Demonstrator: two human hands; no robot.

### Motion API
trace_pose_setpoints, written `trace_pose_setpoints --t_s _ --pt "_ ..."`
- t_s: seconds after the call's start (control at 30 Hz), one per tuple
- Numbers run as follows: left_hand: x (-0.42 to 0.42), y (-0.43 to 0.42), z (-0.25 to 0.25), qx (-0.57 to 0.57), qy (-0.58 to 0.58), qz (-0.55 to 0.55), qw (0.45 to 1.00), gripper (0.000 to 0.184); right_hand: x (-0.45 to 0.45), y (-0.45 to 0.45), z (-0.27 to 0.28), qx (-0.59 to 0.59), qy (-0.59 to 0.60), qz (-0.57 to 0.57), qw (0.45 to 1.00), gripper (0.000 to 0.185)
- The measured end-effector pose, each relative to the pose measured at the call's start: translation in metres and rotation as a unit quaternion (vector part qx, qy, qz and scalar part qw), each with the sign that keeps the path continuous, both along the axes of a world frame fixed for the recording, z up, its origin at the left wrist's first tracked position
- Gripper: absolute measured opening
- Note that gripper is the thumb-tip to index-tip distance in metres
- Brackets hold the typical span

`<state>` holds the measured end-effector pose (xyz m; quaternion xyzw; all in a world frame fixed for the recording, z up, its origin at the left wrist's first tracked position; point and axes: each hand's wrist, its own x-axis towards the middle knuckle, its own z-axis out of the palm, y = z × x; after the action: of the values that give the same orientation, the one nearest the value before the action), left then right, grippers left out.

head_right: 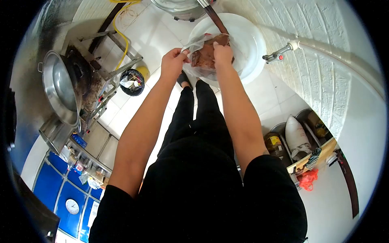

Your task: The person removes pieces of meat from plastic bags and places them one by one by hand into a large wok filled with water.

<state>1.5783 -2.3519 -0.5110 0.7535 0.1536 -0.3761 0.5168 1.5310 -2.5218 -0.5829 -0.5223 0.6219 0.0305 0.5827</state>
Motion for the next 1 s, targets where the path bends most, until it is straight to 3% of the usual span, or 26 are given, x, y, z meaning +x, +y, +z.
trace_pose_setpoints --t_s 0.03,0.07,0.13,0.2,0.3,0.37,0.43,0.5,0.53,0.57,0.6,0.63,0.67,0.7,0.77,0.8,0.83,0.87,0.9,0.93,0.97,1.0 --pt "0.001 0.001 -0.006 -0.004 -0.001 0.003 1.000 0.022 -0.001 -0.006 0.015 0.014 0.008 -0.007 1.000 0.039" --pt "0.000 0.003 -0.013 -0.028 -0.006 0.011 1.000 0.021 -0.021 -0.022 -0.016 0.036 -0.017 0.037 0.998 0.042" --pt "-0.001 0.007 -0.020 -0.056 -0.014 0.023 0.998 0.021 -0.036 -0.026 0.024 0.076 -0.028 0.027 0.996 0.040" --pt "-0.004 0.009 -0.020 -0.085 0.002 -0.002 0.996 0.022 -0.061 -0.027 0.040 0.065 -0.094 0.036 0.993 0.036" --pt "-0.022 0.018 -0.041 -0.110 -0.038 -0.005 0.993 0.028 -0.078 -0.020 0.089 0.032 -0.080 0.066 0.994 0.033" --pt "-0.030 0.027 -0.017 -0.140 -0.040 0.014 0.989 0.034 -0.093 -0.019 0.108 -0.024 -0.078 0.143 0.986 0.036" --pt "-0.039 0.049 0.000 -0.067 -0.185 -0.018 0.980 0.034 -0.097 -0.012 0.137 -0.140 -0.041 0.283 0.948 0.037" --pt "-0.047 0.084 0.025 0.052 -0.126 -0.081 0.987 0.035 -0.080 0.010 0.176 -0.212 -0.099 0.359 0.904 0.039" --pt "-0.069 0.114 -0.021 -0.035 -0.124 -0.026 0.991 0.040 -0.062 0.027 0.198 -0.251 -0.117 0.397 0.875 0.039" --pt "-0.081 0.137 -0.007 -0.031 -0.114 -0.029 0.993 0.039 -0.050 0.041 0.210 -0.237 -0.159 0.408 0.867 0.037" --pt "-0.102 0.157 -0.015 -0.022 -0.098 -0.012 0.995 0.037 -0.032 0.062 0.230 -0.220 -0.219 0.409 0.858 0.035" --pt "-0.108 0.186 0.011 0.008 -0.078 -0.011 0.997 0.036 -0.017 0.084 0.236 -0.205 -0.260 0.416 0.847 0.034" --pt "-0.139 0.216 -0.008 0.011 -0.092 0.034 0.995 0.034 0.001 0.109 0.254 -0.120 -0.252 0.410 0.868 0.032" --pt "-0.163 0.241 -0.032 0.008 -0.104 0.076 0.992 0.032 0.023 0.140 0.260 -0.112 -0.270 0.426 0.856 0.032" --pt "-0.185 0.305 -0.004 0.125 -0.055 0.095 0.986 0.029 0.063 0.204 0.276 -0.095 -0.322 0.464 0.820 0.031" --pt "-0.205 0.337 -0.012 0.066 0.021 0.211 0.975 0.027 0.084 0.241 0.267 -0.093 -0.358 0.455 0.810 0.031" --pt "-0.232 0.371 -0.034 0.149 0.034 0.208 0.966 0.024 0.109 0.279 0.277 -0.158 -0.356 0.530 0.754 0.031" --pt "-0.283 0.402 -0.070 0.209 -0.076 0.182 0.958 0.020 0.126 0.311 0.270 -0.149 -0.405 0.530 0.729 0.031" --pt "-0.291 0.430 -0.048 0.218 0.064 0.211 0.951 0.019 0.147 0.355 0.282 -0.152 -0.379 0.557 0.724 0.033" --pt "-0.344 0.465 -0.091 0.248 -0.026 0.158 0.955 0.021 0.169 0.399 0.282 -0.160 -0.382 0.570 0.710 0.035" --pt "-0.400 0.494 -0.138 0.186 0.026 0.254 0.949 0.022 0.185 0.440 0.284 -0.129 -0.393 0.573 0.708 0.036" --pt "-0.429 0.511 -0.139 0.202 0.069 0.289 0.933 0.020 0.209 0.475 0.268 -0.150 -0.397 0.592 0.685 0.035"
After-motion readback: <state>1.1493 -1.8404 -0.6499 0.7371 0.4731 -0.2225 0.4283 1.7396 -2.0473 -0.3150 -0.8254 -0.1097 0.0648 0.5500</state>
